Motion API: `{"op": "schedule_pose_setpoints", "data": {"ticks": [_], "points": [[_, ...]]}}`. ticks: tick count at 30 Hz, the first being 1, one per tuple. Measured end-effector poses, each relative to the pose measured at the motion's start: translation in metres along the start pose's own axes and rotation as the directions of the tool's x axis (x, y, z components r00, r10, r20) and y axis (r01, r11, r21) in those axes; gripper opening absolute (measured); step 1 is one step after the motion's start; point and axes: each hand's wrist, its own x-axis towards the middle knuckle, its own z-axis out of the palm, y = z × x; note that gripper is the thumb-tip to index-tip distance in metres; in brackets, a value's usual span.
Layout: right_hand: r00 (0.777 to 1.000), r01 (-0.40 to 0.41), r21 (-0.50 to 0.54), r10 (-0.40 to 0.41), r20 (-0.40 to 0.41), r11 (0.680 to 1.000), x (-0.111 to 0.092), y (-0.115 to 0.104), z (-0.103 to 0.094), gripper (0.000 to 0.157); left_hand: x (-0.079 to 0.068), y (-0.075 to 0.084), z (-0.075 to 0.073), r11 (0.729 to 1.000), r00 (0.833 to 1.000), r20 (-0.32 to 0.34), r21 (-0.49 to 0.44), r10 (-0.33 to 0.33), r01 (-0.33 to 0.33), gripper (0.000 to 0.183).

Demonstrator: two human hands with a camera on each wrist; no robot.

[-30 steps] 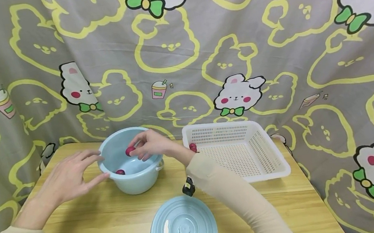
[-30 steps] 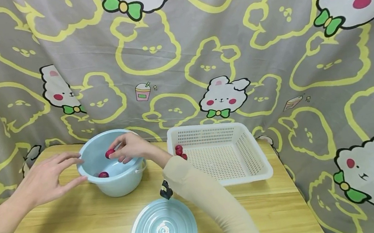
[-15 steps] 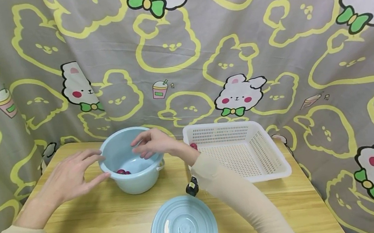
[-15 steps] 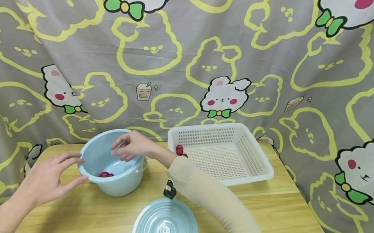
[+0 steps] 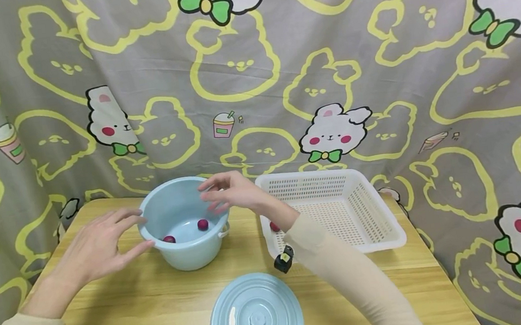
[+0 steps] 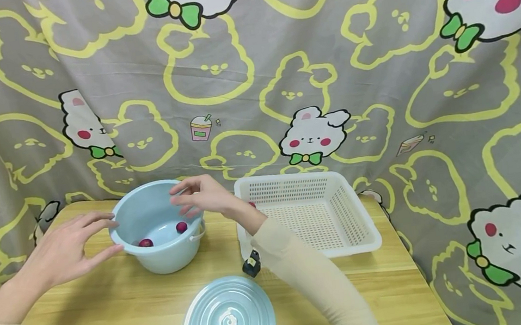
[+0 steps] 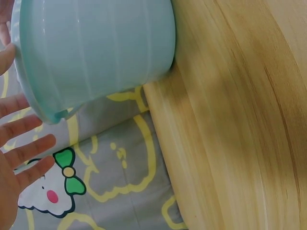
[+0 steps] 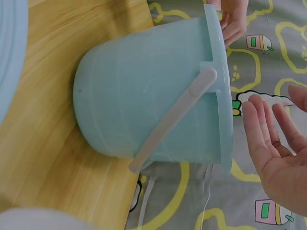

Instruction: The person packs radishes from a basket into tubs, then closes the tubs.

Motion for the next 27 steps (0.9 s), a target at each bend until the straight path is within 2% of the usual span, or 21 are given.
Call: {"op": "schedule_pose_setpoints", "data": {"ticks": [10,17,27], "points": [[0.997,0.014,0.011,-0.013,-0.074,1.0,-0.016,0.005,-0.015,0.041,0.0,0.001,-0.001,1.0,1.0,0.004,-0.003,-0.001,0.001,0.048],[0.994,0.044,-0.007,-0.045,-0.104,0.999,-0.027,0.008,-0.028,0.032,0.0,0.0,0.0,1.0,1.0,0.008,-0.003,-0.005,0.005,0.049],[0.988,0.032,-0.022,-0.035,-0.154,0.999,-0.04,0.015,-0.048,0.034,0.0,-0.001,0.0,1.0,1.0,0.013,-0.004,-0.012,0.012,0.049]]}}
